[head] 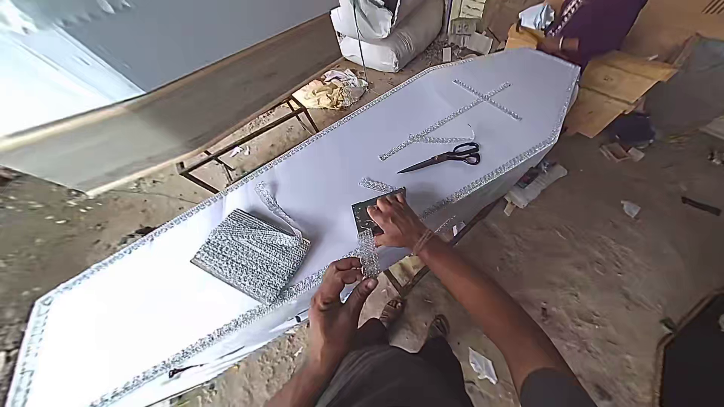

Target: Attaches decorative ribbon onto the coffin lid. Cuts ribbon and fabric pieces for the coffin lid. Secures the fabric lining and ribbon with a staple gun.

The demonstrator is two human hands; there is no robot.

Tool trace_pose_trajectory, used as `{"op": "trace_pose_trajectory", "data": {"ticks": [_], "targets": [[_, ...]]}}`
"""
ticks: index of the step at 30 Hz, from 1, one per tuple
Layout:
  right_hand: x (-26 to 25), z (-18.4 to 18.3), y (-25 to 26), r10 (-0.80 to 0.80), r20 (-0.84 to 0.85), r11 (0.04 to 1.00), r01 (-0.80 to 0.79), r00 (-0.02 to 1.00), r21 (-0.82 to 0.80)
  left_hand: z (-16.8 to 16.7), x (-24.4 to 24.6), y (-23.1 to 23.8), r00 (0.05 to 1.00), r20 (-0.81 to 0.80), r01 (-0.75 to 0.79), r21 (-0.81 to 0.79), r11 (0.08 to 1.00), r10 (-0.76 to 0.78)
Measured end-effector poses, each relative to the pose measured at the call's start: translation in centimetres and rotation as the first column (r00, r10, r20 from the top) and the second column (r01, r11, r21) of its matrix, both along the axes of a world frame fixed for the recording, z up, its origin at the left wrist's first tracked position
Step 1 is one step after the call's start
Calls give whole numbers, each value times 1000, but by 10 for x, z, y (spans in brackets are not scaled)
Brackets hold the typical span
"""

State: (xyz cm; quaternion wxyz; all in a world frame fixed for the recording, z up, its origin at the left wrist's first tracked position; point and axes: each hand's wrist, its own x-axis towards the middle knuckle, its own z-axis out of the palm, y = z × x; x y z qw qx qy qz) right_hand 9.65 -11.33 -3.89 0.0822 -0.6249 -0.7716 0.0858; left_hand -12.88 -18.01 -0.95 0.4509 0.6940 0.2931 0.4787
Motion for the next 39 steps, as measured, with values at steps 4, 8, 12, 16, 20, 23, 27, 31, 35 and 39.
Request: {"op": "trace_pose_trajectory", "data": {"ticks": [4,8,12,16,20,23,27,31,35,39], "targets": [[-3,-23,-17,-41,-167,979,74,985,191,-2,3,-9,999,1,-44,-50,998,44],[-14,-52,-98,13,-862,835,469,508,288,-1,35,-22,995,85,70,-306,950,-46],[-5,-66,-172,10,-964,915,392,-264,-98,-14,92,-32,976,-18,176,-518,837,-216],[24,-70,-212,-52,-975,818,550,-217,-166,-38,159,-45,926,-111,263,-493,830,-359],[55,-87,-248,35,-912,751,613,-408,-245,-50,200,-53,819,-271,306,-540,784,-506],[76,-117,-264,-69,-876,598,683,-477,-419,-60,232,-43,598,-697,384,-185,905,-396],[96,-196,-298,-894,-354,448,562,274,-696,-93,288,13,328,-903,692,431,579,279],[77,-212,-308,-727,-170,415,227,666,-881,-111,311,39,9,-843,857,283,431,537],[80,-197,-281,-576,-298,560,102,761,-822,-115,311,43,243,-813,811,470,350,529],[107,-174,-235,-517,-416,760,177,748,-625,-98,324,46,405,-841,722,535,439,358]]}}
